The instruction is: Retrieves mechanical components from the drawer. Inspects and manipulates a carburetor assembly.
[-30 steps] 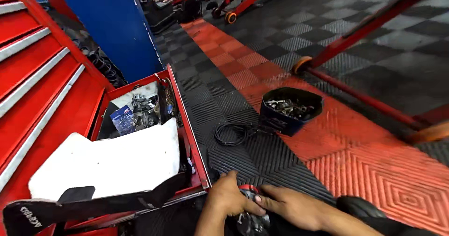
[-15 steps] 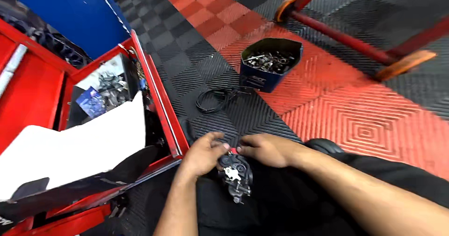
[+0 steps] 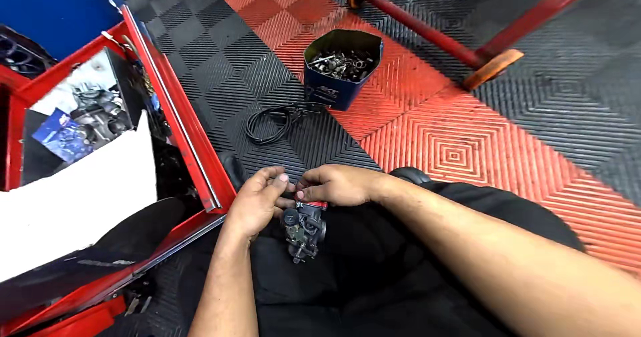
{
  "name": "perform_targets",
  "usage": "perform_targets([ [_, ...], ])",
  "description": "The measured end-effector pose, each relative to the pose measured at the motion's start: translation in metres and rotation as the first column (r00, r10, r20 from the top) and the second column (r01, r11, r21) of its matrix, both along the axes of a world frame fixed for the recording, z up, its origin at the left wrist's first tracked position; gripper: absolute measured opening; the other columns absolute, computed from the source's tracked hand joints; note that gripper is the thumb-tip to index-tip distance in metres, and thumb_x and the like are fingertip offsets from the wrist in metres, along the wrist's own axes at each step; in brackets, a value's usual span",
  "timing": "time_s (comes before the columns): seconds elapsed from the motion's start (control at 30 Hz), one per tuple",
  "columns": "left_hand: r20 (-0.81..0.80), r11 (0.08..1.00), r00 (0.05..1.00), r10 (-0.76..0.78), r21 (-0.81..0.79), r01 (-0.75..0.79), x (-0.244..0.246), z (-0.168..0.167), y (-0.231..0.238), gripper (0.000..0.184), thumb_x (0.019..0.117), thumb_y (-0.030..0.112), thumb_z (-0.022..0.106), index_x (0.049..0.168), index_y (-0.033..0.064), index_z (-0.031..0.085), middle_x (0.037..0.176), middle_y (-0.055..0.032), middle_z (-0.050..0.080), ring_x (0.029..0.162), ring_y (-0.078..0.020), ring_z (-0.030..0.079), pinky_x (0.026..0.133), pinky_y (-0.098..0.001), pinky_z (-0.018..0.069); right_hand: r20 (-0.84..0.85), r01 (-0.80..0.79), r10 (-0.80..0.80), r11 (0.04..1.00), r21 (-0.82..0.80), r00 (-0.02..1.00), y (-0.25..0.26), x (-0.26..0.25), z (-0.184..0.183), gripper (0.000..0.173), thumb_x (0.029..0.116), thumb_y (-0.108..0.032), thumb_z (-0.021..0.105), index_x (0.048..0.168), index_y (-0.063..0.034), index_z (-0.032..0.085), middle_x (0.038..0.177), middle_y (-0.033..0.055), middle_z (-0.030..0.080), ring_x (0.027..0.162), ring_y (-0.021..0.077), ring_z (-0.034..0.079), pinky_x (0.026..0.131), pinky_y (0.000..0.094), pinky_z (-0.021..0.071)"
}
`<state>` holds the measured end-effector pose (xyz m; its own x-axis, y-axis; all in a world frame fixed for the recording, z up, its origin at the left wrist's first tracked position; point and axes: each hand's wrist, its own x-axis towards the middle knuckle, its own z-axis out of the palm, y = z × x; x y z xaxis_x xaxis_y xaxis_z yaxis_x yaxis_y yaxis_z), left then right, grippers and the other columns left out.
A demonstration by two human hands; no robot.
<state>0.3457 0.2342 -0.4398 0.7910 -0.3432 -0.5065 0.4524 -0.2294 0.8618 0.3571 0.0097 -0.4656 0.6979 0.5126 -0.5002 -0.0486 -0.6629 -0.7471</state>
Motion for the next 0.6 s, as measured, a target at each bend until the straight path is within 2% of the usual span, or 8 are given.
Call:
perform_targets([
  [0.07, 0.056, 1.000, 0.998, 0.000, -0.024, 0.001, -0.001, 0.000, -0.001, 0.039, 0.1100, 0.031, 0.045, 0.141, 0.0085, 0.053, 0.108, -0.0152, 0.073, 0.085, -0.0260, 0.074, 0.073, -0.0390, 0.0632, 0.066, 0.009, -0.008, 1.000, -0.025, 0.998, -0.002, -0.002, 0.005, 0.035, 0.1044, -0.048, 0.054, 0.112, -0.0175, 0.070, 0.086, 0.0005, 0.069, 0.077, 0.0143, 0.066, 0.072, 0.0415, 0.0552],
  [0.13, 0.105, 0.998, 0.994, 0.016, -0.066, -0.009, -0.001, -0.001, -0.002, 0.042, 0.1106, 0.035, 0.042, 0.141, 0.0079, 0.053, 0.106, -0.0158, 0.074, 0.085, -0.0267, 0.075, 0.073, -0.0395, 0.0632, 0.109, 0.016, -0.013, 0.999, -0.029, 0.994, -0.006, -0.002, 0.011, 0.037, 0.1037, -0.047, 0.056, 0.120, -0.0163, 0.068, 0.089, 0.0012, 0.069, 0.082, 0.0151, 0.067, 0.078, 0.0440, 0.0553],
  [0.23, 0.135, 0.998, 0.991, 0.018, -0.065, -0.009, -0.001, -0.004, -0.004, 0.045, 0.1106, 0.039, 0.040, 0.140, 0.0088, 0.055, 0.107, -0.0137, 0.074, 0.088, -0.0253, 0.074, 0.072, -0.0383, 0.0623, 0.074, 0.022, -0.020, 0.999, -0.030, 0.997, -0.011, 0.001, 0.014, 0.034, 0.1044, -0.044, 0.056, 0.123, -0.0170, 0.066, 0.091, 0.0007, 0.069, 0.084, 0.0140, 0.066, 0.080, 0.0426, 0.0552],
  [0.33, 0.149, 0.989, 0.988, -0.050, 0.145, 0.028, 0.001, -0.011, -0.002, 0.046, 0.1072, 0.048, 0.045, 0.135, 0.0156, 0.061, 0.115, -0.0035, 0.073, 0.104, -0.0185, 0.070, 0.085, -0.0407, 0.0586, 0.049, 0.061, -0.059, 0.997, -0.038, 0.997, -0.013, 0.003, 0.011, 0.029, 0.1064, -0.042, 0.052, 0.116, -0.0193, 0.068, 0.092, -0.0005, 0.069, 0.084, 0.0129, 0.066, 0.077, 0.0415, 0.0551],
  [0.37, 0.124, 0.974, 0.988, -0.087, 0.220, 0.058, 0.001, -0.014, -0.001, 0.048, 0.1053, 0.054, 0.046, 0.134, 0.0184, 0.062, 0.120, -0.0019, 0.072, 0.111, -0.0179, 0.068, 0.091, -0.0447, 0.0566, 0.036, 0.086, -0.085, 0.996, -0.029, 0.996, -0.014, 0.004, 0.011, 0.028, 0.1062, -0.040, 0.052, 0.116, -0.0191, 0.068, 0.093, -0.0002, 0.070, 0.084, 0.0133, 0.067, 0.077, 0.0420, 0.0556],
  [0.4, 0.082, 0.959, 0.990, -0.119, 0.267, 0.093, 0.001, -0.016, -0.001, 0.053, 0.1038, 0.059, 0.044, 0.136, 0.0196, 0.061, 0.124, -0.0026, 0.070, 0.113, -0.0188, 0.066, 0.092, -0.0473, 0.0554, 0.021, 0.114, -0.114, 0.993, -0.013, 0.993, -0.015, 0.005, 0.011, 0.028, 0.1056, -0.039, 0.054, 0.117, -0.0186, 0.068, 0.094, 0.0007, 0.071, 0.084, 0.0142, 0.068, 0.077, 0.0428, 0.0561],
  [0.5, -0.046, 0.962, 0.987, -0.157, 0.219, 0.163, -0.001, -0.022, -0.004, 0.062, 0.1045, 0.063, 0.035, 0.138, 0.0163, 0.059, 0.115, -0.0095, 0.071, 0.094, -0.0239, 0.072, 0.078, -0.0455, 0.0621, -0.004, 0.174, -0.174, 0.984, 0.026, 0.985, -0.019, 0.006, 0.012, 0.028, 0.1047, -0.036, 0.057, 0.123, -0.0160, 0.066, 0.094, 0.0032, 0.071, 0.081, 0.0151, 0.069, 0.075, 0.0408, 0.0581],
  [0.6, -0.109, 0.988, 0.989, -0.098, 0.110, 0.110, 0.002, -0.023, -0.005, 0.058, 0.1085, 0.053, 0.035, 0.138, 0.0092, 0.057, 0.114, -0.0141, 0.071, 0.089, -0.0273, 0.073, 0.073, -0.0444, 0.0625, -0.023, 0.227, -0.227, 0.973, 0.045, 0.974, -0.021, 0.007, 0.012, 0.033, 0.1044, -0.036, 0.059, 0.130, -0.0153, 0.062, 0.095, 0.0053, 0.071, 0.082, 0.0163, 0.069, 0.078, 0.0415, 0.0576],
])
